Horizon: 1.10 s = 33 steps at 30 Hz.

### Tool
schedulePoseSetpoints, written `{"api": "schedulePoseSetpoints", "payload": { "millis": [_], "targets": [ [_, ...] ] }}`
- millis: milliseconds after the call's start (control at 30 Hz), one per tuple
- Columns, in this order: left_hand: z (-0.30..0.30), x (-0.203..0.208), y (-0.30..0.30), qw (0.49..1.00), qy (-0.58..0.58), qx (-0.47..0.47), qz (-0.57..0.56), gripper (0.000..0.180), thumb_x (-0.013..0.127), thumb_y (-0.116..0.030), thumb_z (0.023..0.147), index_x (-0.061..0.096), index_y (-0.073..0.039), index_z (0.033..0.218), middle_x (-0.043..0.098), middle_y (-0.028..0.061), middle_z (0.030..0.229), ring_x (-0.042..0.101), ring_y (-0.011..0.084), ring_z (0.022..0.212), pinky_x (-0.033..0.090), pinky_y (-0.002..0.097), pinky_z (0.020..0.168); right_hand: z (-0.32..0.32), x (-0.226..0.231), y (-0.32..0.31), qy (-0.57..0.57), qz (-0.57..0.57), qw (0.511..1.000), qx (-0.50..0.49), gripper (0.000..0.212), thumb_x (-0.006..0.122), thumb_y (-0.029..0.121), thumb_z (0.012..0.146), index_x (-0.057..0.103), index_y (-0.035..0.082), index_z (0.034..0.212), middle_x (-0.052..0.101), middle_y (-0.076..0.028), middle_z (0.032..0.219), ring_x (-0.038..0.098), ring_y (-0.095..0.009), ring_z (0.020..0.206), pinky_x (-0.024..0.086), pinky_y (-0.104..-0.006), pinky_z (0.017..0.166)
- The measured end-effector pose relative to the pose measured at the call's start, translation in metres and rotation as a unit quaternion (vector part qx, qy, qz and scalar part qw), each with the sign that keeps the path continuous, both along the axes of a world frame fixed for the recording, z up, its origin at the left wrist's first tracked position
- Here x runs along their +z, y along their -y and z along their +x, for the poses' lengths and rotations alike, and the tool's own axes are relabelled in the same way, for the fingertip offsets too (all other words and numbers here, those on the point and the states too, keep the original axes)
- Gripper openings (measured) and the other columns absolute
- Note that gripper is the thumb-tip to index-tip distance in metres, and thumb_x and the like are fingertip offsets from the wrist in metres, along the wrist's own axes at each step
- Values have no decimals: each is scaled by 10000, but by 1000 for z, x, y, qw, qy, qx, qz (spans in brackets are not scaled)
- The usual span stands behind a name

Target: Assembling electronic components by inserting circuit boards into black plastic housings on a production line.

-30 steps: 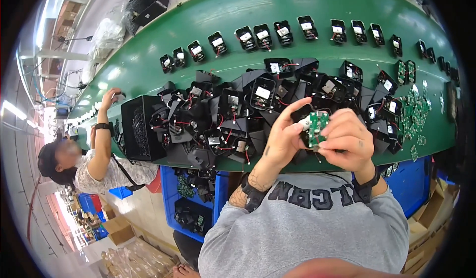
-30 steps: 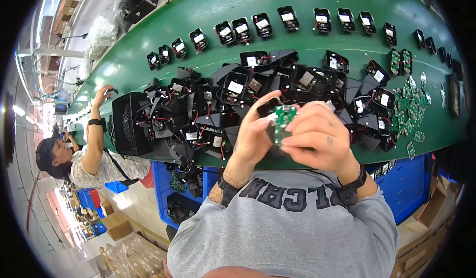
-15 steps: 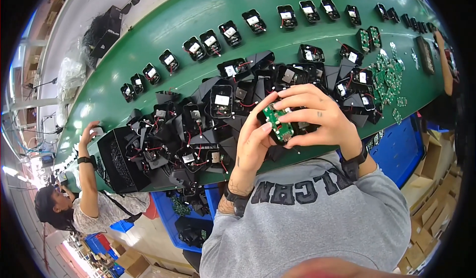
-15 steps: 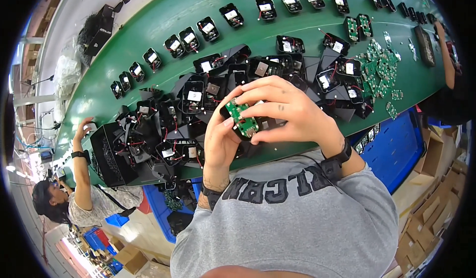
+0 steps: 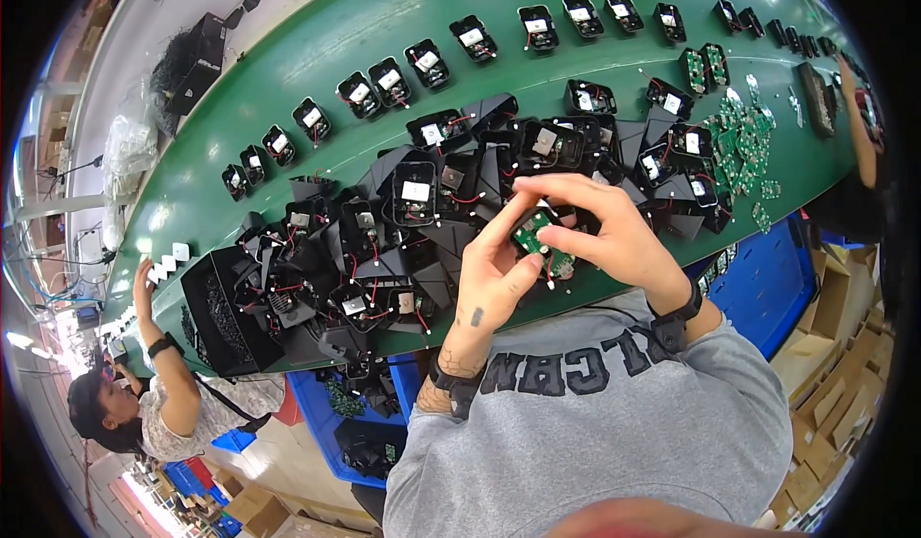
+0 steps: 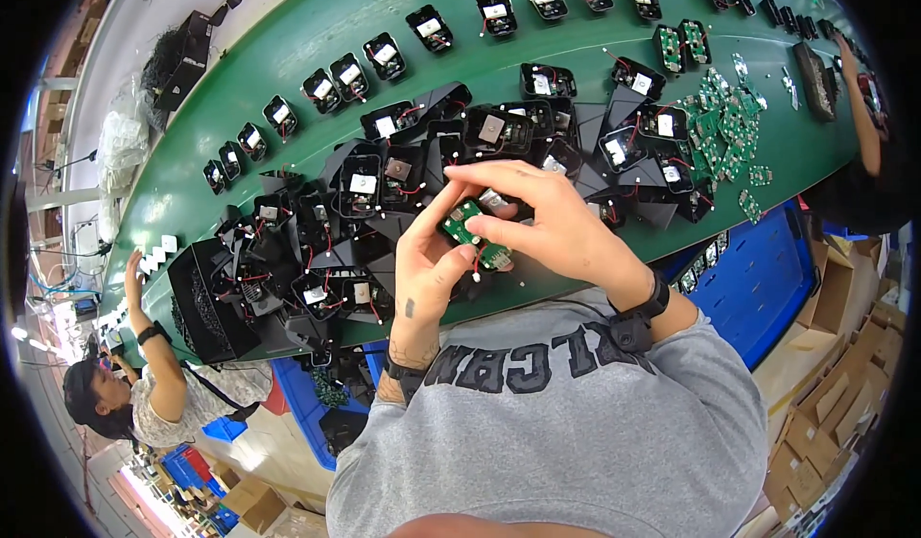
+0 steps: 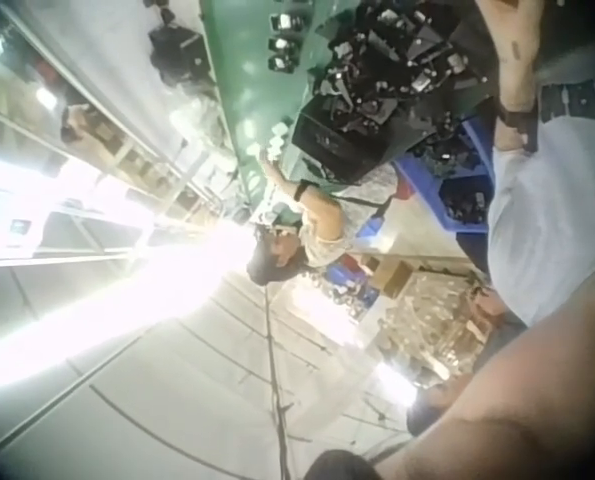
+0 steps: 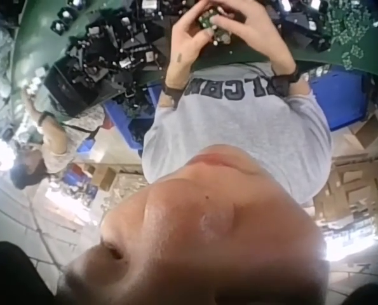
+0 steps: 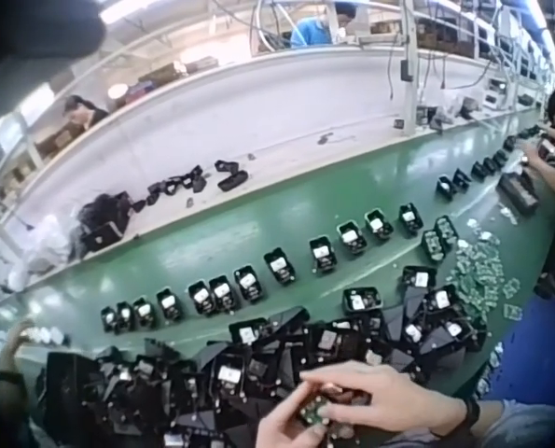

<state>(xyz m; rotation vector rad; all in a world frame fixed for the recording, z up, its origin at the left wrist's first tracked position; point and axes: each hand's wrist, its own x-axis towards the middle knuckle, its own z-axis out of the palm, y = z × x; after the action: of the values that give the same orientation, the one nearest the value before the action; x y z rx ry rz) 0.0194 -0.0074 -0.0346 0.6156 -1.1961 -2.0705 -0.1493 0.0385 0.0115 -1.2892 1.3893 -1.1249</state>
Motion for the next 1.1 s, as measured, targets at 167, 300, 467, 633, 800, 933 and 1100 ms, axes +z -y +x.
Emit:
{"api": "schedulePoseSetpoints", "payload": {
  "millis": [167,300,467,633,800,933,1100],
  "targets": [
    [-7,18,2,999,-13,-17,-32,779,512,49,810,135,39,1491,243,162,1531,423,247,1308,336,362,1092,-4,1,3,46,-13,999,3,351,699,16,773,678,47,1121,650,-70,1131,612,-138,912,482,-250,739],
    [-6,33,0,986,29,-18,-162,766,490,67,794,165,40,1487,236,183,1538,333,259,1374,264,367,1126,-7,14,-8,44,-66,997,7,355,702,11,763,672,31,1116,647,-99,1128,622,-152,946,500,-265,761],
    [-17,42,-7,992,-8,-27,-122,741,470,105,798,201,29,1485,275,183,1524,326,242,1380,278,355,1114,-14,4,-19,148,-107,982,-46,382,706,16,763,649,14,1140,626,-87,1153,588,-156,1017,489,-277,814],
    [-38,53,-30,976,20,-17,-217,700,471,117,825,235,29,1478,329,175,1500,341,221,1364,282,318,1094,-32,21,-46,61,-134,988,-42,324,696,-3,778,666,18,1100,632,-80,1137,603,-162,1032,499,-273,824],
    [-58,62,-38,990,-42,60,-124,651,504,60,794,346,30,1425,467,219,1386,528,241,1212,440,325,994,-50,13,-55,-178,-416,886,-105,399,780,21,652,709,113,1033,646,-61,1074,591,-290,1044,461,-426,934],
    [-53,57,-38,988,5,60,-140,656,515,66,781,374,22,1420,514,157,1334,544,192,1165,489,270,906,-48,13,-45,-232,-444,864,-56,278,799,71,653,733,148,913,658,-7,1044,586,-288,1059,362,-525,1035],
    [-34,67,-42,992,5,120,-43,594,525,1,805,408,19,1387,571,113,1172,617,159,956,549,233,591,-24,19,-31,-85,-388,917,-35,78,689,13,744,642,63,782,679,-29,887,589,-260,1040,326,-525,1063]
  ]
}}
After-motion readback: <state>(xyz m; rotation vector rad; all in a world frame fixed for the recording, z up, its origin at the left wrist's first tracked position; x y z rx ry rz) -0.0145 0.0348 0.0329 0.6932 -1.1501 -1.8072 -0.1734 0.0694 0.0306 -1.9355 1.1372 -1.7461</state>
